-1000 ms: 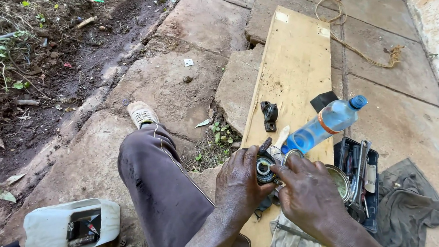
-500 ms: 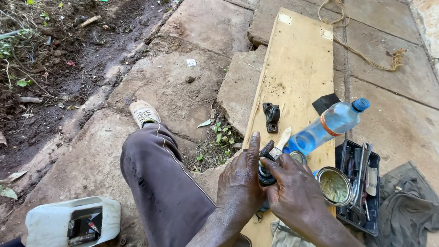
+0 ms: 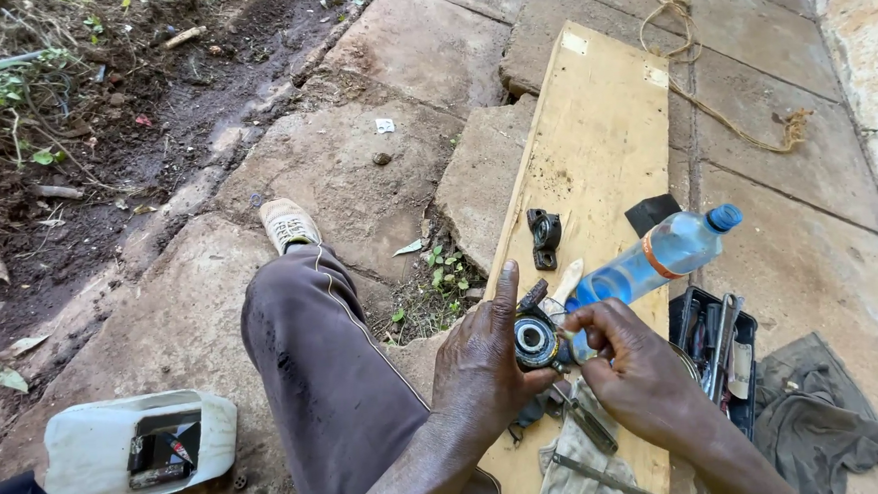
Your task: The person sits on the ground and uses a small metal tool to scrape and clean the interior of a disassembled mechanical part. They repeatedly dip the tool into a grease can and apply it to the part's surfaces, then place the part into a white plastic container.
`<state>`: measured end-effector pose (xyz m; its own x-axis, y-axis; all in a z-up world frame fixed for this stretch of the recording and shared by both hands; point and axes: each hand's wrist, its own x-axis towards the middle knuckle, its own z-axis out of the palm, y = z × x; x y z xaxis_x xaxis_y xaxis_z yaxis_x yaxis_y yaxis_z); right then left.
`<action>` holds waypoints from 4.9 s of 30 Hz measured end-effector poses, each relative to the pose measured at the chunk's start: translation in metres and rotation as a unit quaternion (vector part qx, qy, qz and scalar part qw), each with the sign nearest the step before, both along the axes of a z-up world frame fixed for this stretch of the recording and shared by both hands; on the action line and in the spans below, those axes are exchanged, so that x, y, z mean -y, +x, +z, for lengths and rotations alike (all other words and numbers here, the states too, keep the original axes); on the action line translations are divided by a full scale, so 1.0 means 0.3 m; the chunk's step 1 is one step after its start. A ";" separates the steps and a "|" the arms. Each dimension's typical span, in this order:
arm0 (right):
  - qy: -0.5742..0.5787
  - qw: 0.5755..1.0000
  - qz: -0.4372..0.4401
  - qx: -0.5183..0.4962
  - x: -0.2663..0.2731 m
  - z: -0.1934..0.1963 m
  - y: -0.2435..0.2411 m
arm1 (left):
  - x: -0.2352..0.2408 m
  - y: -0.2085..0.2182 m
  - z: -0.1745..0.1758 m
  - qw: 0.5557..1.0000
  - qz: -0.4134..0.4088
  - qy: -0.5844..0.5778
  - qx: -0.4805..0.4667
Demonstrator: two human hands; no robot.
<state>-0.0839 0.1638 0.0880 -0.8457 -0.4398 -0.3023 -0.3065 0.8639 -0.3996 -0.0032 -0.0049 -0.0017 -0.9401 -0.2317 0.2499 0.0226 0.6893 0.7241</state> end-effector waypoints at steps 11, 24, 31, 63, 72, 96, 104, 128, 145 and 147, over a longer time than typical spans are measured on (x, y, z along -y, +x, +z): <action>-0.236 0.956 -0.062 0.166 -0.031 -0.097 -0.034 | 0.007 0.004 0.020 0.999 0.007 0.042 -0.015; -0.032 0.945 0.212 -0.246 -0.078 -0.106 0.009 | 0.005 -0.001 0.016 0.998 0.026 0.049 0.004; 0.079 0.892 0.314 -0.315 -0.063 -0.047 0.061 | -0.001 -0.001 -0.004 0.999 0.027 0.011 0.035; -0.067 0.993 0.080 -0.055 0.103 -0.056 0.021 | -0.002 0.004 -0.022 0.999 0.030 -0.021 -0.009; -0.221 0.962 0.020 0.159 0.002 -0.053 -0.124 | 0.016 0.002 0.044 0.996 0.035 0.064 0.041; -0.515 0.797 -0.098 0.300 -0.025 -0.108 0.016 | 0.055 0.015 0.078 0.652 -0.075 0.754 -0.011; -0.500 0.808 -0.088 0.301 0.004 -0.112 0.024 | 0.051 0.004 0.093 0.663 -0.052 0.746 0.035; -0.293 0.955 -0.010 0.055 0.104 -0.037 0.035 | 0.074 0.020 0.134 0.672 0.001 0.739 0.054; -0.125 0.965 0.113 -0.201 0.143 -0.095 0.082 | 0.085 0.019 0.135 0.635 0.089 0.761 0.098; -0.142 0.956 0.133 -0.217 0.127 -0.077 0.069 | 0.084 0.019 0.117 0.635 0.085 0.761 0.099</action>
<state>-0.0631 0.1256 0.0651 -0.7105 -0.6695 0.2168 -0.6915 0.6069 -0.3918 0.0025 -0.0302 0.0334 -0.8471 -0.1646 -0.5053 -0.1547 -0.8333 0.5308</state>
